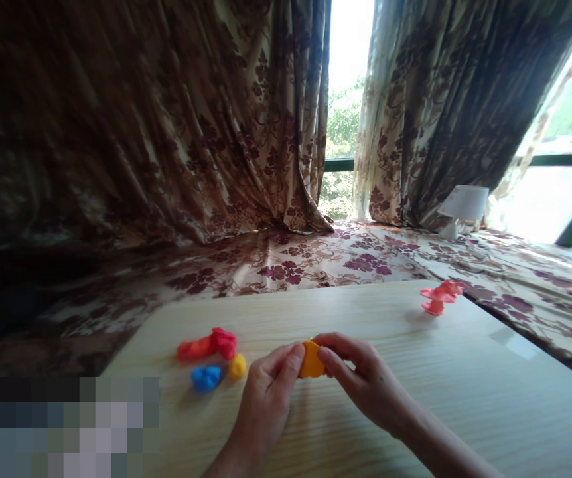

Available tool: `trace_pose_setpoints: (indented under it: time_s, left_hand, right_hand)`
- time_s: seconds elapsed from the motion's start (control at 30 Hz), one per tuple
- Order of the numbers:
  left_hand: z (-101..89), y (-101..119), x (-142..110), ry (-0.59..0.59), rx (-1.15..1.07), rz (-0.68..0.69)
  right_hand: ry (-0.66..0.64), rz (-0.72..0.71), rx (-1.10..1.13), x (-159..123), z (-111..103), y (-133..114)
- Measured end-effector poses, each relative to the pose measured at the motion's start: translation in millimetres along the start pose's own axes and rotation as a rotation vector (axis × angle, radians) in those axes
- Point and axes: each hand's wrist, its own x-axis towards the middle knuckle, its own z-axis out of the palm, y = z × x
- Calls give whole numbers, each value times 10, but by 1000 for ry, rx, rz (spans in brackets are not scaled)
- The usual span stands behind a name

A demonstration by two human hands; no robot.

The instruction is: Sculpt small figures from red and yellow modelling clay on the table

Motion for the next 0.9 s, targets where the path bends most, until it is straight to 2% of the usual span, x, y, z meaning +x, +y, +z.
trace_pose_setpoints:
  time_s: [0.17, 0.43, 0.53, 0.67, 0.8, 0.9]
  left_hand:
    - [25, -42, -1, -48, 14, 8]
    - [43, 7, -40, -77, 126, 58]
    - [40, -11, -29, -71, 92, 17]
    - [23, -51, 7, 0, -22, -78]
    - [22, -85, 24, 5, -95, -107]
    - [34, -85, 14, 23, -82, -117]
  right_hand:
    - [23, -19, -37, 3, -2, 21]
    - [33, -20, -99, 2, -34, 46]
    - [36, -31, -92, 0, -36, 43]
    - [80, -12, -27, 1, -17, 57]
    - [23, -31, 6, 12, 17, 99]
    - [31, -64, -27, 18, 20, 113]
